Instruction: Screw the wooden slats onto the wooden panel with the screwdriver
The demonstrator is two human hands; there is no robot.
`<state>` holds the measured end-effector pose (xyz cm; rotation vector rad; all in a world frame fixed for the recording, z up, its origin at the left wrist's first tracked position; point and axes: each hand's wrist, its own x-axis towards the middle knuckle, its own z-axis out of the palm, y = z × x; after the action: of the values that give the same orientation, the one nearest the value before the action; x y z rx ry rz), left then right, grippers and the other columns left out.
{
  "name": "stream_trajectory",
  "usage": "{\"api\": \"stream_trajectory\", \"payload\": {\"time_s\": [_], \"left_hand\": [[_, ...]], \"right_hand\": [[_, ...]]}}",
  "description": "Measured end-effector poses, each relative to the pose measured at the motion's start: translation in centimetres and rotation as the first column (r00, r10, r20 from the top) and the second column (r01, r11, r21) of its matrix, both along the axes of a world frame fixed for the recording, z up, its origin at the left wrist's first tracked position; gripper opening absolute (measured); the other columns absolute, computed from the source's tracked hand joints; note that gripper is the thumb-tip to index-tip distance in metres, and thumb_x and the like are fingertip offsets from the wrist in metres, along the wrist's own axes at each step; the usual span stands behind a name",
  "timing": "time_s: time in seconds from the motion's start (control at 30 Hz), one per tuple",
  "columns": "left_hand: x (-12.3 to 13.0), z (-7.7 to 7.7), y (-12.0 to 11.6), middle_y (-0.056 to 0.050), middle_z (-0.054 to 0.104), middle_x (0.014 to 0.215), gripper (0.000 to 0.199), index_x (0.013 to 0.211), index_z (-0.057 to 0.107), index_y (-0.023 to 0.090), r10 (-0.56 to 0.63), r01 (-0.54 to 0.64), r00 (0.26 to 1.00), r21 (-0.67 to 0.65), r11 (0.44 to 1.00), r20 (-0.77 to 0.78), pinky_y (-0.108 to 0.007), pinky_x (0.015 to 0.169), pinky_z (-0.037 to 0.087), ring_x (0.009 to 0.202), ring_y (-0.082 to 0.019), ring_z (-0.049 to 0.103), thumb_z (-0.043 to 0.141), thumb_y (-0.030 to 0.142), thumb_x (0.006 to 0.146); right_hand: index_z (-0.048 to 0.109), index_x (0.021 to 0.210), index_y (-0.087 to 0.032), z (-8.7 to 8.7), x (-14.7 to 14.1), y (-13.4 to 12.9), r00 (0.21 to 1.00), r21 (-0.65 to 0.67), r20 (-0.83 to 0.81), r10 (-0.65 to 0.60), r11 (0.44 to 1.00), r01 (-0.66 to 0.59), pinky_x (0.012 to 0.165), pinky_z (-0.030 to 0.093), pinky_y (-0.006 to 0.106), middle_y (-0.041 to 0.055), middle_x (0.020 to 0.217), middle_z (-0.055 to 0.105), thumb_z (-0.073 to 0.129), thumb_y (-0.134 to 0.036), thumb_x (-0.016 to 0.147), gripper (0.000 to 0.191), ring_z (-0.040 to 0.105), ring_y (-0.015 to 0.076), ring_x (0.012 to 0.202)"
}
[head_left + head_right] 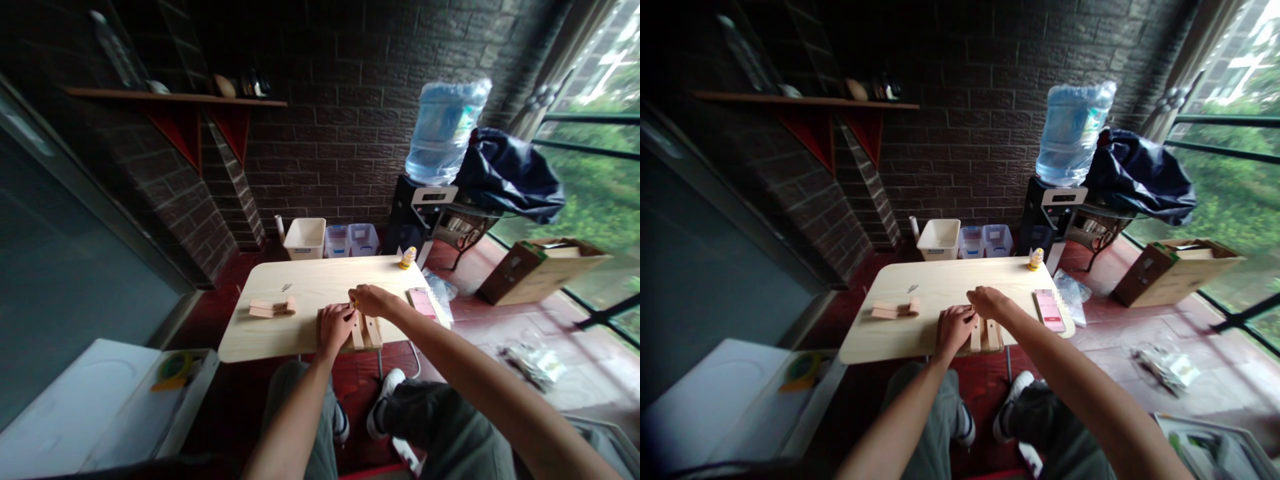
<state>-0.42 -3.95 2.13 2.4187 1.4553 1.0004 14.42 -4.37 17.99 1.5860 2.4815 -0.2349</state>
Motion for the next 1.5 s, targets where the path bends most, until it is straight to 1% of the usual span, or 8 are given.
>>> {"api": "stream_trajectory", "payload": {"time_s": [0.23,0.43,0.8,0.97,1.1,1.3,1.4,1.5], "left_hand": [[0.0,-0.3,0.0,-0.003,0.082,0.107,0.01,0.095,0.083,0.031,0.001,-0.001,1.0,0.005,1.0,-0.002,-0.041,0.1,0.049,0.103,-0.024,0.072,0.073,0.03,0.093],[0.0,-0.5,0.1,-0.002,0.082,0.105,0.01,0.093,0.083,0.032,0.013,-0.013,1.0,0.016,1.0,0.0,-0.04,0.099,0.049,0.102,-0.024,0.072,0.073,0.031,0.093],[0.0,-0.2,0.0,-0.003,0.082,0.106,0.011,0.093,0.084,0.032,0.002,-0.002,1.0,0.011,1.0,0.005,-0.04,0.099,0.049,0.103,-0.024,0.072,0.073,0.029,0.093],[0.0,-0.1,0.0,-0.002,0.082,0.106,0.012,0.094,0.083,0.032,-0.002,0.002,1.0,0.018,1.0,0.001,-0.04,0.1,0.049,0.103,-0.024,0.071,0.072,0.029,0.094],[0.0,-0.1,0.0,-0.002,0.082,0.107,0.011,0.092,0.083,0.031,-0.004,0.004,1.0,0.006,1.0,0.0,-0.041,0.101,0.049,0.103,-0.024,0.072,0.073,0.028,0.093],[-0.2,0.1,-0.1,-0.002,0.082,0.106,0.011,0.095,0.083,0.032,-0.003,0.004,1.0,-0.004,1.0,0.025,-0.042,0.101,0.05,0.104,-0.024,0.072,0.075,0.026,0.09],[-0.2,0.2,-0.1,-0.002,0.082,0.106,0.011,0.094,0.083,0.033,-0.006,0.006,0.999,-0.014,1.0,0.031,-0.042,0.101,0.05,0.103,-0.024,0.073,0.076,0.026,0.089],[-0.2,0.1,-0.1,-0.001,0.082,0.107,0.009,0.092,0.083,0.032,0.004,-0.004,0.999,-0.012,1.0,0.049,-0.041,0.101,0.05,0.103,-0.024,0.073,0.075,0.028,0.091]], "right_hand": [[0.067,0.124,-0.008,-0.3,0.0,0.1,1.0,-0.003,0.015,0.014,1.0,-0.014,0.088,0.055,0.028,0.0195,0.118,0.078,0.056,-0.01,0.098,0.028,0.076,0.0263,0.111],[0.068,0.123,-0.011,-0.1,0.4,0.4,1.0,-0.015,0.006,-0.016,1.0,0.016,0.082,0.055,0.026,0.0172,0.116,0.079,0.059,-0.016,0.099,0.027,0.077,0.0249,0.107],[0.071,0.121,-0.008,-0.2,0.3,0.4,0.994,-0.013,0.007,-0.11,0.994,0.11,0.083,0.057,0.03,0.0225,0.116,0.079,0.058,-0.028,0.1,0.032,0.078,0.0292,0.107],[0.071,0.12,-0.008,-0.4,-0.1,0.5,0.992,-0.02,0.003,-0.127,0.992,0.127,0.084,0.057,0.03,0.0216,0.116,0.079,0.058,-0.025,0.1,0.03,0.078,0.0292,0.109],[0.069,0.124,-0.01,0.0,-0.3,0.4,0.992,-0.024,0.0,-0.125,0.992,0.125,0.084,0.057,0.029,0.0206,0.117,0.079,0.057,-0.023,0.099,0.03,0.077,0.0283,0.111],[0.059,0.139,-0.015,1.4,-0.4,-0.5,0.992,-0.015,0.009,-0.123,0.992,0.123,0.079,0.057,0.033,0.0207,0.118,0.078,0.06,-0.038,0.1,0.045,0.078,0.0314,0.107],[0.059,0.139,-0.015,1.6,-0.4,-0.9,0.995,-0.001,0.011,-0.104,0.995,0.104,0.08,0.056,0.033,0.0199,0.119,0.078,0.057,-0.033,0.101,0.042,0.077,0.0307,0.108],[0.063,0.131,-0.013,1.5,-0.4,-1.1,0.997,0.012,0.012,-0.08,0.997,0.079,0.083,0.055,0.033,0.0206,0.12,0.077,0.051,-0.027,0.104,0.033,0.076,0.0302,0.11]]}}
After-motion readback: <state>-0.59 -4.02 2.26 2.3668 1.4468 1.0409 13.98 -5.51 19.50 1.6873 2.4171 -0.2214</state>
